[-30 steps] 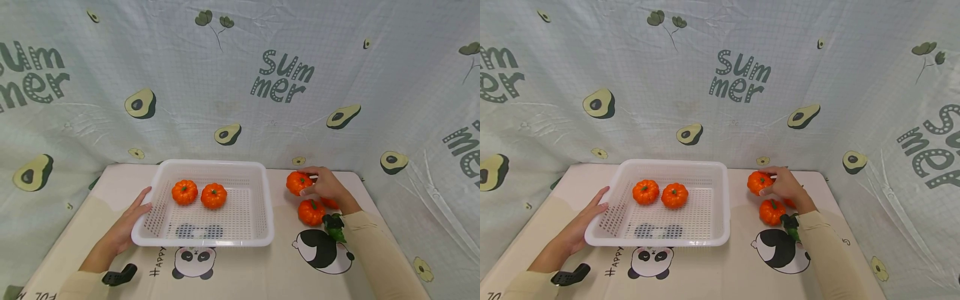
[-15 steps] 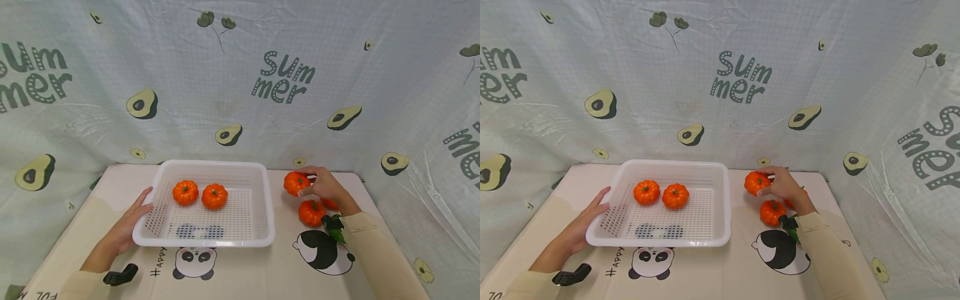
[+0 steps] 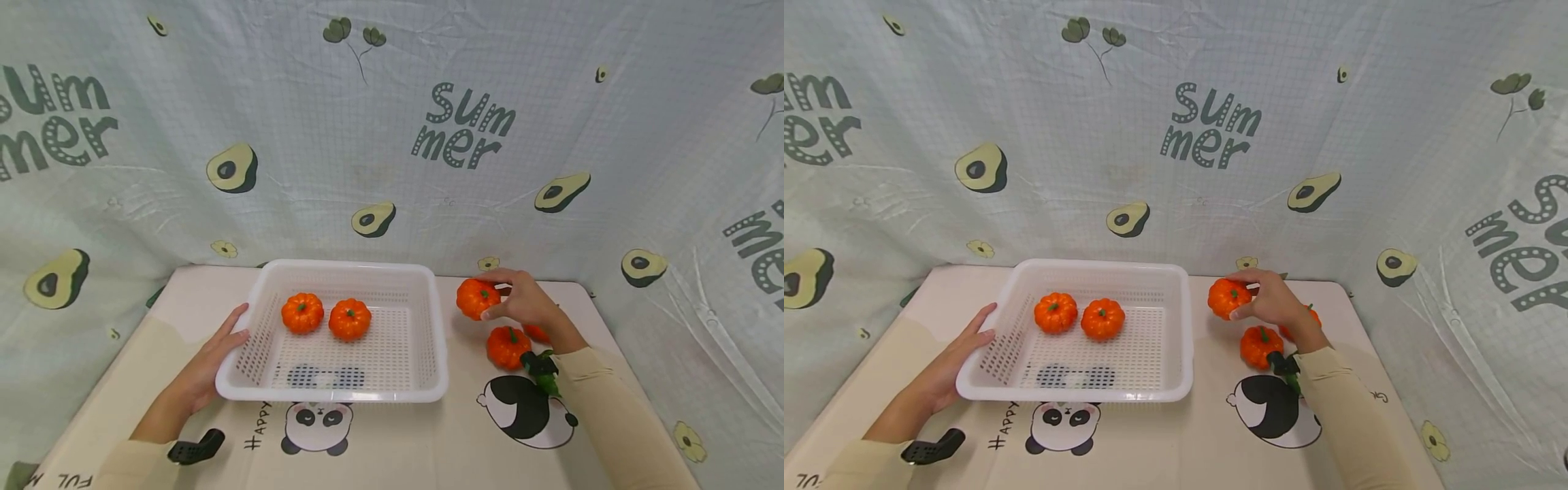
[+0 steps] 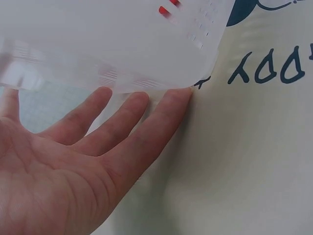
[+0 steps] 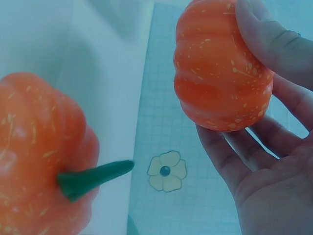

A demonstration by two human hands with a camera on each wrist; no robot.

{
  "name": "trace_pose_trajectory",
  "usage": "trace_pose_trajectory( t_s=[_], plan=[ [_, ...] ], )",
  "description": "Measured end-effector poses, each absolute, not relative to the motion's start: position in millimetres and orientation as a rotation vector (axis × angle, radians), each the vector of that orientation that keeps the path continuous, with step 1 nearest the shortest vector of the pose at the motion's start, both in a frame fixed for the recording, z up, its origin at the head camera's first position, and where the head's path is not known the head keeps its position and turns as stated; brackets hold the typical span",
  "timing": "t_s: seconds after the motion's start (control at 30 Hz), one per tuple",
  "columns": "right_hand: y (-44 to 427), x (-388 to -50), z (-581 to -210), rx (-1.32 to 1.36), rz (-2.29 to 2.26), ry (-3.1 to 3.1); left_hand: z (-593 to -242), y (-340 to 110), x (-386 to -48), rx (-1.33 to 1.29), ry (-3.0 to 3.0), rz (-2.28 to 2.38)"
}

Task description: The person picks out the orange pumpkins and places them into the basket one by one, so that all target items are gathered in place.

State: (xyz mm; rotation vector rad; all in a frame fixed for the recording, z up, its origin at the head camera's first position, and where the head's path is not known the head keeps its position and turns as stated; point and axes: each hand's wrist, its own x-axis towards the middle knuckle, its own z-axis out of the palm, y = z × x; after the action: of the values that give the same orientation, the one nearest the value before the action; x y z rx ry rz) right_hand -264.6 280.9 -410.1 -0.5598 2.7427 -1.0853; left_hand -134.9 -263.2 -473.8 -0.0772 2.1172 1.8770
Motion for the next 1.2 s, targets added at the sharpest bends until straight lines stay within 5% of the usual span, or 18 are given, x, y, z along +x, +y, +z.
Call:
trace_pose_trajectory(
  t_s=[1.2],
  plan=[
    [250.1, -255.4, -398.6, -0.682, -1.25, 2.668, -474.2, -264.6, -136.4, -0.083, 2.083, 1.883]
  ],
)
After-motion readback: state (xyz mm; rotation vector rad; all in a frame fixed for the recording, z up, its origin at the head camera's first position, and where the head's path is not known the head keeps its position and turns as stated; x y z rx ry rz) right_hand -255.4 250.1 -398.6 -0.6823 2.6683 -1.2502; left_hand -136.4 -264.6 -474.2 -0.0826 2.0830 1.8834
